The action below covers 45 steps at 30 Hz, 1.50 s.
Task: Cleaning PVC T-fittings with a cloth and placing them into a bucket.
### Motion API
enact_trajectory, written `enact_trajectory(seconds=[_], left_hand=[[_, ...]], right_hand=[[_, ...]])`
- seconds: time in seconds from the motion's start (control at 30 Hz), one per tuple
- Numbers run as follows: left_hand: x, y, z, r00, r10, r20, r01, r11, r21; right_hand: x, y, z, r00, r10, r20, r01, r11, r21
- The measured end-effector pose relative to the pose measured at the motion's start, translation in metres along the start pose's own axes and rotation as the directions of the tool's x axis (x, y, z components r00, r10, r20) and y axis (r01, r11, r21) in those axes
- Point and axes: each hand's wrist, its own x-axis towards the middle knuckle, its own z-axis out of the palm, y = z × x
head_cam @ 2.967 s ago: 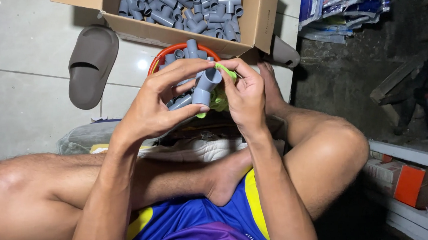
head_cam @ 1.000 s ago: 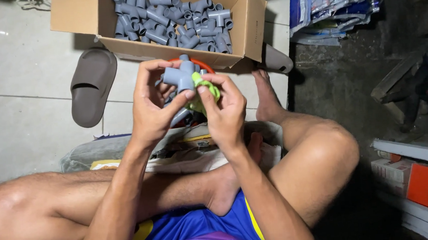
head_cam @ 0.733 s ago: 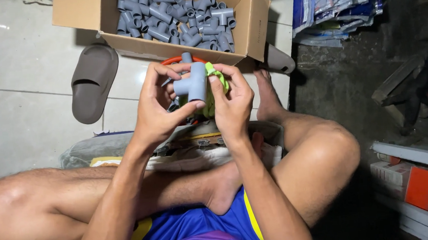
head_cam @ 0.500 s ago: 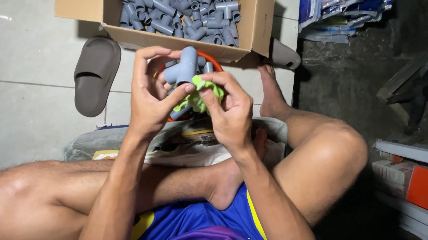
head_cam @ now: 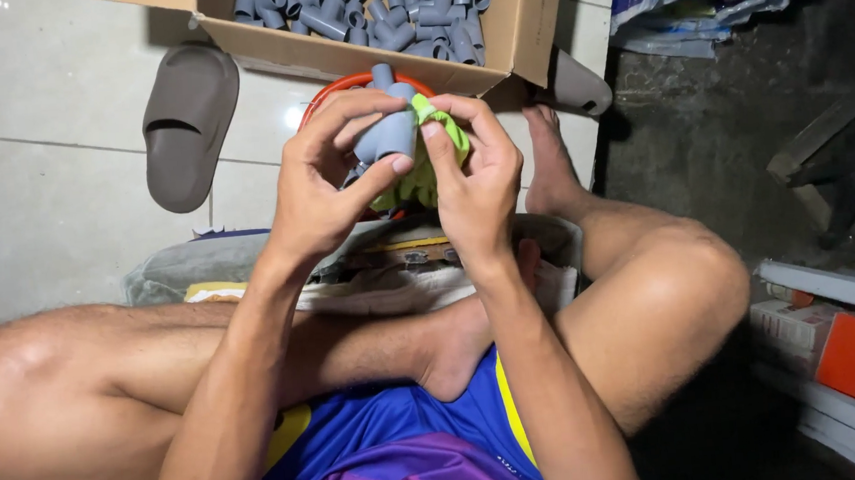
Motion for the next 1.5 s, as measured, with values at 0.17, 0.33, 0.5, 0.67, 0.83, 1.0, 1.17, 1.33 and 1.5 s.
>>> enact_trajectory(seconds=[0.17, 0.33, 0.5, 0.67, 0.83, 1.0, 1.17, 1.33, 1.5], left_hand=[[0.001, 0.001, -0.008, 1.0, -0.006, 0.018, 0.007, 0.999, -0.046], [-0.002, 0.007, -0.008, 0.994, 0.096, 0.06, -0.096, 0.995, 0.001], [-0.001, 0.006, -0.003, 0.999, -0.043, 0.016, 0.044, 0.998, -0.051], [-0.006, -0.001, -0.013, 0.998, 0.048, 0.042, -0.045, 0.997, -0.066], [-0.002, -0.002, -0.006, 0.995, 0.004, 0.098, 0.006, 0.995, -0.098], [-0.001, -0.01, -0.015, 0.998, -0.006, -0.058, 0.0, 0.994, -0.109], [0.0, -0.008, -0.004, 0.999, 0.039, -0.033, -0.039, 0.999, 0.011], [0.004, -0.009, 0.001, 0.994, 0.016, -0.108, -0.018, 1.0, -0.022], [0.005, -0.015, -0.008, 0.992, -0.029, -0.124, 0.001, 0.975, -0.223]], right_hand=[[-0.011, -0.026, 0.002, 0.993, 0.072, 0.099, -0.083, 0.99, 0.117], [-0.009, -0.02, 0.0, 0.989, 0.023, 0.149, -0.047, 0.986, 0.158], [-0.005, -0.018, 0.001, 0.994, 0.061, 0.087, -0.068, 0.995, 0.072], [-0.012, -0.023, 0.001, 0.99, 0.046, 0.134, -0.063, 0.99, 0.13], [-0.002, -0.01, -0.001, 1.0, 0.021, -0.004, -0.021, 0.998, 0.058], [-0.015, -0.027, 0.006, 0.997, -0.023, 0.075, 0.016, 0.995, 0.097], [0.004, -0.001, 0.0, 1.0, -0.027, -0.004, 0.027, 0.999, 0.024], [0.006, -0.03, -0.003, 0.995, 0.027, 0.095, -0.022, 0.999, -0.049], [0.016, -0.036, 0.011, 0.99, -0.12, 0.078, 0.128, 0.986, -0.104]])
